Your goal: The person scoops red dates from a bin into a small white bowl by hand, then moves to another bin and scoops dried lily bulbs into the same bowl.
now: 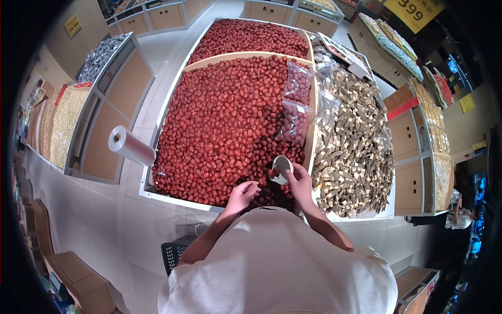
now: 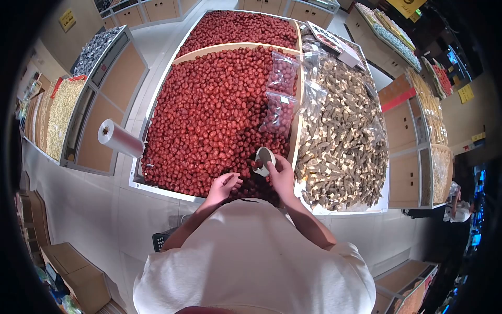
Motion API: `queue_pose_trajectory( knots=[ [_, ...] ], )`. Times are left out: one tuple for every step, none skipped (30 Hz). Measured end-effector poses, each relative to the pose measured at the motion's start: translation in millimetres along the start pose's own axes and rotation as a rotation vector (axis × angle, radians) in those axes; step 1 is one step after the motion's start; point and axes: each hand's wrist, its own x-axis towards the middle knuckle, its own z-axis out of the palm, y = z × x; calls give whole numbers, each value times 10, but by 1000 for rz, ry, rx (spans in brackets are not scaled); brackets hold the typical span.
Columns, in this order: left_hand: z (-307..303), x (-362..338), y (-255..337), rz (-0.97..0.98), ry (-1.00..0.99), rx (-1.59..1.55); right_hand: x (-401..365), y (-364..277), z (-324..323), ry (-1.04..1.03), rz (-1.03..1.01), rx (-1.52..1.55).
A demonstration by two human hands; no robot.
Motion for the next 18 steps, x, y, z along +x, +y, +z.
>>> queue_pose_trajectory(
  knots=[
    [-18, 3, -38, -2, 0, -2, -4, -36, -3, 19, -78, -82],
    [-34, 3, -77, -3, 0, -4, -12, -74, -20, 19, -78, -82],
    [-39, -5, -82, -4, 0, -5, -19, -126, -44, 49, -183, -273],
    [-43, -12, -86, -1, 4, 8, -25, -178, -65, 78, -288, -464],
    [-46, -17, -90, 2, 8, 21, -31, -233, -80, 77, -290, -464],
    [-52, -17, -98, 4, 9, 20, -34, -293, -93, 86, -321, -511],
    [-56, -16, -107, 9, 12, 11, -37, -335, -104, 95, -352, -557],
    [-61, -14, -115, 13, 16, 2, -42, -362, -114, 94, -354, -558],
    [-64, -10, -116, 15, 16, 1, -44, -384, -124, 72, -356, -600],
    [-67, -7, -118, 19, 12, 0, -47, -394, -128, 50, -357, -642],
    [-69, -4, -122, 23, 8, -1, -49, -375, -127, 51, -357, -643],
    [-65, -5, -119, 23, 7, -2, -55, -344, -123, 4, -315, -701],
    [-62, -6, -116, 19, 5, -9, -66, -315, -121, -43, -272, -759],
    [-61, -5, -112, 15, 3, -15, -90, -284, -110, -86, -207, -752],
    [-52, -8, -89, 16, 3, -15, -109, -237, -96, -86, -208, -752],
    [-44, -12, -67, 2, 7, -6, -124, -171, -77, -85, -199, -749],
    [-38, -20, -46, -12, 12, 2, -139, -116, -62, -84, -190, -746],
    [-47, -13, -66, -13, 13, 1, -152, -106, -45, -67, -218, -728]
  ],
)
